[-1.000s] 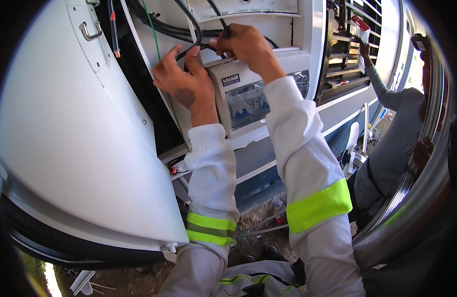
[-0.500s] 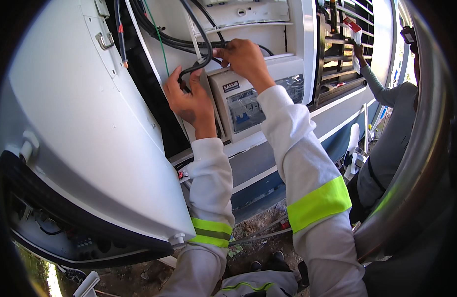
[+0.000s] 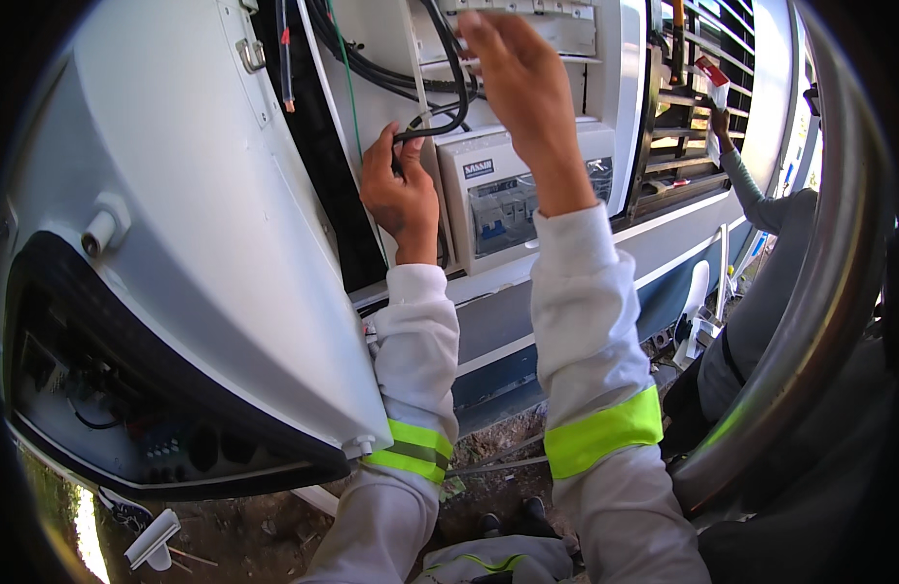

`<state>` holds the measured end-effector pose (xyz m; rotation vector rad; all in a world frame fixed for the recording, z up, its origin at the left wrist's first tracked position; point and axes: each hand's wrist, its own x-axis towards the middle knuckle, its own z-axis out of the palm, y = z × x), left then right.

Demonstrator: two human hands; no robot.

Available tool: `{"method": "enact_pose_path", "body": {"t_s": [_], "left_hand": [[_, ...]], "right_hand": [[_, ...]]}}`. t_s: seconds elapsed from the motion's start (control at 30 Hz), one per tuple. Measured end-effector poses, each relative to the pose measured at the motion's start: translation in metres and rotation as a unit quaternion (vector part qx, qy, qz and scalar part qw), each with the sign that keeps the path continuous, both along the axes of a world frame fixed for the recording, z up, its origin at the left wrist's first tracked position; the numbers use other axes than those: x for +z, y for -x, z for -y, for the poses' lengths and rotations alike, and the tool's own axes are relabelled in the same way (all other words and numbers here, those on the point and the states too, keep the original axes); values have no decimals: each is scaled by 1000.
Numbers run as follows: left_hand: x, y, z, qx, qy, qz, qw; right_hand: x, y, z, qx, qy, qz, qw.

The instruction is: The person routes and secures black electrical cables inside an open outdoor electrical cabinet. They pull, loop, and tuck the cables around internal components and along the cabinet walls, organizing the wiring by hand.

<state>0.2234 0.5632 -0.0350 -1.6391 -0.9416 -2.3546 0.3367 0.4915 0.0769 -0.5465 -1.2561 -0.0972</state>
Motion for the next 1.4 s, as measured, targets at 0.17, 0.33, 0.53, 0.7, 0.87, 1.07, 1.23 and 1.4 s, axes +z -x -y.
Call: {"method": "enact_pose_path", "body": {"t_s": [0.17,0.33,0.53,0.7,0.87,1.07,1.23,1.4], "left_hand": [[-2,1,-5,-16,2,-12,1000],[-3,1,-2,53,-70,-47,995],[-4,16,11,-271,14,-9,962],[-7,34,11,-405,36,-10,913],[-4,24,12,-393,51,7,918],[27,3,53,-111,-163,-133,971],[14,-40,91,-97,-52,-286,952],[14,-48,85,-42,9,-287,957]], "right_hand": [[58,2,26,88,89,109,986],[51,0,34,18,47,104,993],[36,-9,39,51,33,74,995],[17,-16,46,0,29,14,999],[-4,-27,52,19,15,-16,1000],[-23,-38,59,73,-21,-60,995],[-11,-34,57,59,10,-31,998],[30,-25,62,14,44,-27,999]]}}
